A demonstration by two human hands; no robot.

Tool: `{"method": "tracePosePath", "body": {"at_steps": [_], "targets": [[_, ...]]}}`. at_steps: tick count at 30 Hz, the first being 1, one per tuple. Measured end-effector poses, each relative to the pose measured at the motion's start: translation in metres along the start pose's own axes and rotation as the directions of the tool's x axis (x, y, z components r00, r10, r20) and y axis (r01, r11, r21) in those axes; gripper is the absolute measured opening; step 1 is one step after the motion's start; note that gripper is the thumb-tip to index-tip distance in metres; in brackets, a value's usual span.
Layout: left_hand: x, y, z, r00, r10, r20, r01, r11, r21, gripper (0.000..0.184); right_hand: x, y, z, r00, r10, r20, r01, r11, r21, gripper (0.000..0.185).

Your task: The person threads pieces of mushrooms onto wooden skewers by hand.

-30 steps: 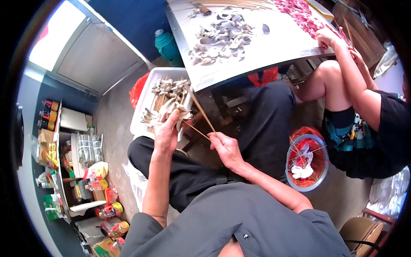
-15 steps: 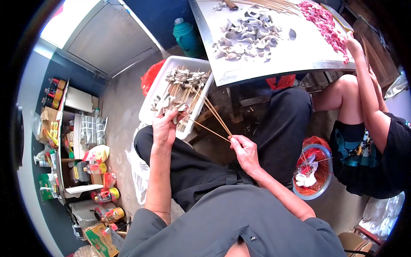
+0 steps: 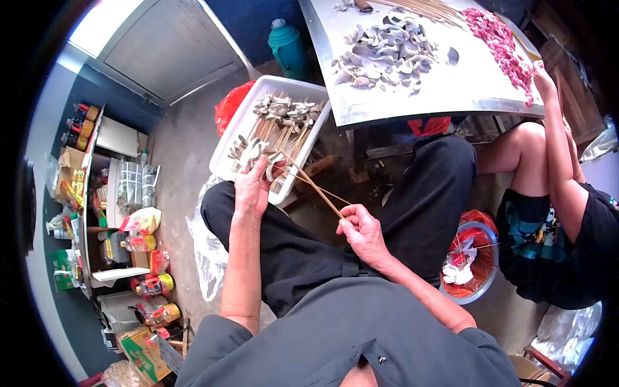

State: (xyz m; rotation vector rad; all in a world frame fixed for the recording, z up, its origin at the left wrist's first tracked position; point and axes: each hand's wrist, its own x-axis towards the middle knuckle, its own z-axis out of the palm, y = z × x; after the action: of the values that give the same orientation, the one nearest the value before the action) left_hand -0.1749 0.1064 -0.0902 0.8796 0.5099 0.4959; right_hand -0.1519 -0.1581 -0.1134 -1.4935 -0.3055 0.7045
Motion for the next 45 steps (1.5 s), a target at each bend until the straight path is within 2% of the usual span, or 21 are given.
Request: {"method": "tracePosePath", "body": {"at_steps": [2, 6, 11, 14, 17, 27, 43, 45], "targets": [[-0.0002, 0.0008, -0.0010, 1.000, 0.020, 0.003, -0.020, 0.999, 0.046, 0.028, 0.0004, 0.0003, 0.0005, 0.998, 0.052, 0.029, -0.053, 0.998, 0.018, 0.011], [0.0003, -0.0012, -0.0029, 0.999, 0.036, -0.007, -0.036, 0.998, 0.054, 0.028, 0.0014, -0.0027, -0.0002, 0.995, 0.090, 0.052, -0.092, 0.995, 0.037, 0.012], [-0.0020, 0.0004, 0.0014, 0.996, 0.077, -0.040, -0.078, 0.997, -0.010, 0.028, 0.0026, 0.0033, -0.0037, 0.983, 0.132, 0.124, -0.140, 0.989, 0.057, 0.013], [-0.0007, -0.0012, -0.0005, 0.996, 0.076, -0.047, -0.077, 0.997, -0.019, 0.028, 0.0026, 0.0005, -0.0039, 0.985, 0.143, 0.098, -0.151, 0.985, 0.085, 0.018], [0.0002, -0.0021, -0.0026, 0.996, 0.085, -0.028, -0.085, 0.996, -0.010, 0.028, 0.0025, 0.0016, -0.0037, 0.992, 0.106, 0.076, -0.113, 0.989, 0.093, 0.019], [0.0010, -0.0006, -0.0007, 0.993, 0.081, -0.084, -0.089, 0.992, -0.088, 0.023, 0.0036, 0.0044, -0.0050, 0.985, 0.132, 0.108, -0.140, 0.988, 0.067, 0.013], [-0.0012, 0.0010, 0.0015, 0.996, 0.077, -0.036, -0.077, 0.997, -0.017, 0.028, 0.0058, 0.0067, -0.0058, 0.984, 0.145, 0.103, -0.151, 0.987, 0.060, 0.013], [-0.0007, 0.0009, 0.0019, 0.993, 0.117, -0.027, -0.117, 0.993, -0.004, 0.029, 0.0059, 0.0068, -0.0058, 0.984, 0.145, 0.102, -0.151, 0.987, 0.056, 0.013]]}}
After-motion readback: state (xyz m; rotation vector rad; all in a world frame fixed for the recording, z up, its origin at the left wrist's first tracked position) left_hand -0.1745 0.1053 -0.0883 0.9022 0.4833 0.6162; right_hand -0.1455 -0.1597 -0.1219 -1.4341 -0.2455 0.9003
